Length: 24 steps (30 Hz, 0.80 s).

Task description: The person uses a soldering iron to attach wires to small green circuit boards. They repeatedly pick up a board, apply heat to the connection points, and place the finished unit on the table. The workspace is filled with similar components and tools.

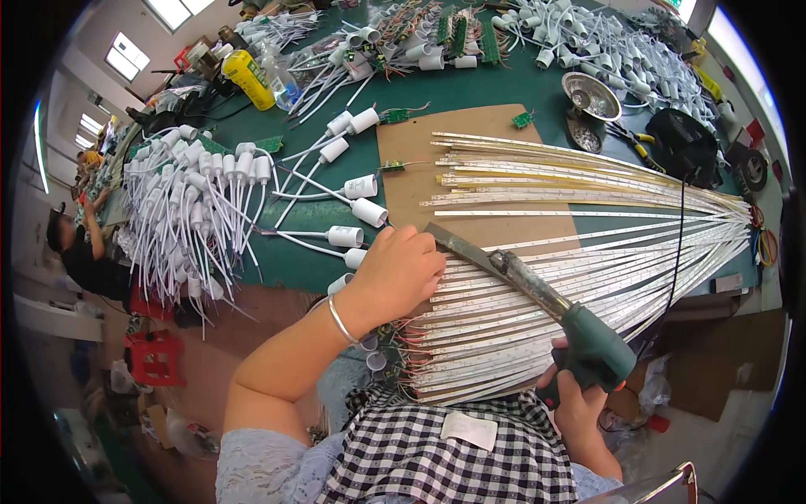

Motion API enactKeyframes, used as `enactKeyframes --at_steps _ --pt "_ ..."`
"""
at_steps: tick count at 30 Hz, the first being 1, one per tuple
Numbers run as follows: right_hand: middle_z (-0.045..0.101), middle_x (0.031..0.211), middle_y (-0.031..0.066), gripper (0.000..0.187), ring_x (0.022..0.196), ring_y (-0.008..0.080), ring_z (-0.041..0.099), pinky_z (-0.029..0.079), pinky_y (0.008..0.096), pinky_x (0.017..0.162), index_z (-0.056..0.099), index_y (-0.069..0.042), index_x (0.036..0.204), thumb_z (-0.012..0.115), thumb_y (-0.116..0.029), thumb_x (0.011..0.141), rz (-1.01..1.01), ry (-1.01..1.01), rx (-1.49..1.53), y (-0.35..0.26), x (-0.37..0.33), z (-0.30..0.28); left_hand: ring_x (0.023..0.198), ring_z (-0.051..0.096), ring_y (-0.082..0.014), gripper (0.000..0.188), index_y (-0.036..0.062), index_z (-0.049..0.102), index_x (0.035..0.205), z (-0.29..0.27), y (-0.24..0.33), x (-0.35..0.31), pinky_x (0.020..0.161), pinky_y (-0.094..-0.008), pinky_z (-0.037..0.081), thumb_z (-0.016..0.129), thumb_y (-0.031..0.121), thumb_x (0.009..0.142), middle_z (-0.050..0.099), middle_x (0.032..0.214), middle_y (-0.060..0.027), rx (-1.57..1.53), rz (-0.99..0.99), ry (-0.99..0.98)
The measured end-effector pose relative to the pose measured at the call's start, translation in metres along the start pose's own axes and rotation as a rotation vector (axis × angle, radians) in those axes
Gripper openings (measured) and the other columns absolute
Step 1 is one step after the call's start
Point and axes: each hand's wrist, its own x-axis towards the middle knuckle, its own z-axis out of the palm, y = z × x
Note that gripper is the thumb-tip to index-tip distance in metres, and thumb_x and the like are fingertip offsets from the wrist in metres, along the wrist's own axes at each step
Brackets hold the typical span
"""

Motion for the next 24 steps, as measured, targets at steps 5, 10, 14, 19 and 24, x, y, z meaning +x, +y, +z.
enactKeyframes --at_steps 5,10,14,19,24 --pt "0.056 0.119 0.0173 0.05 0.067 0.0202 0.062 0.051 0.0289 0.059 0.042 0.003 0.13 0.055 -0.004 0.082 0.004 0.006 0.015 0.002 0.003 -0.002 0.086 0.054 -0.0255 0.011 0.012 0.067 0.082 -0.016 -0.017 0.013 0.077 -0.0377 0.041 0.069 0.019 0.074 0.059 0.087 -0.0017 -0.082 -0.006 -0.071" --pt "0.056 0.118 0.0171 0.049 0.067 0.0202 0.061 0.051 0.0288 0.058 0.042 0.003 0.129 0.055 -0.004 0.082 -0.013 0.01 0.003 0.0 0.007 -0.003 0.09 0.058 -0.0263 0.015 0.0123 0.067 0.087 -0.01 -0.078 0.064 0.081 -0.0397 0.041 0.071 0.021 0.075 0.064 0.09 -0.0044 0.032 -0.217 0.274" --pt "0.056 0.118 0.0175 0.049 0.067 0.0199 0.061 0.05 0.0283 0.058 0.042 0.003 0.129 0.055 -0.005 0.083 -0.014 0.031 0.01 -0.001 0.005 -0.004 0.083 0.063 -0.0241 0.018 0.0113 0.068 0.091 0.003 -0.101 0.079 0.079 -0.0386 0.044 0.071 0.021 0.077 0.068 0.085 -0.0055 0.055 -0.28 0.196" --pt "0.056 0.122 0.0179 0.05 0.07 0.0193 0.062 0.052 0.029 0.062 0.041 0.002 0.133 0.057 -0.004 0.085 -0.043 0.009 0.009 0.002 0.004 -0.009 0.071 0.065 -0.019 0.02 0.0084 0.068 0.095 0.003 -0.111 0.082 0.066 -0.0319 0.048 0.07 0.02 0.08 0.07 0.084 -0.0065 -0.07 -0.36 0.11" --pt "0.056 0.122 0.0178 0.05 0.071 0.019 0.062 0.052 0.0289 0.063 0.041 0.002 0.133 0.057 -0.003 0.085 -0.032 -0.003 0.016 0.001 0.003 -0.006 0.071 0.062 -0.0114 0.015 0.004 0.066 0.094 0.003 -0.117 0.079 0.065 -0.0261 0.048 0.065 0.017 0.086 0.069 0.082 -0.0056 -0.229 -0.457 0.163"
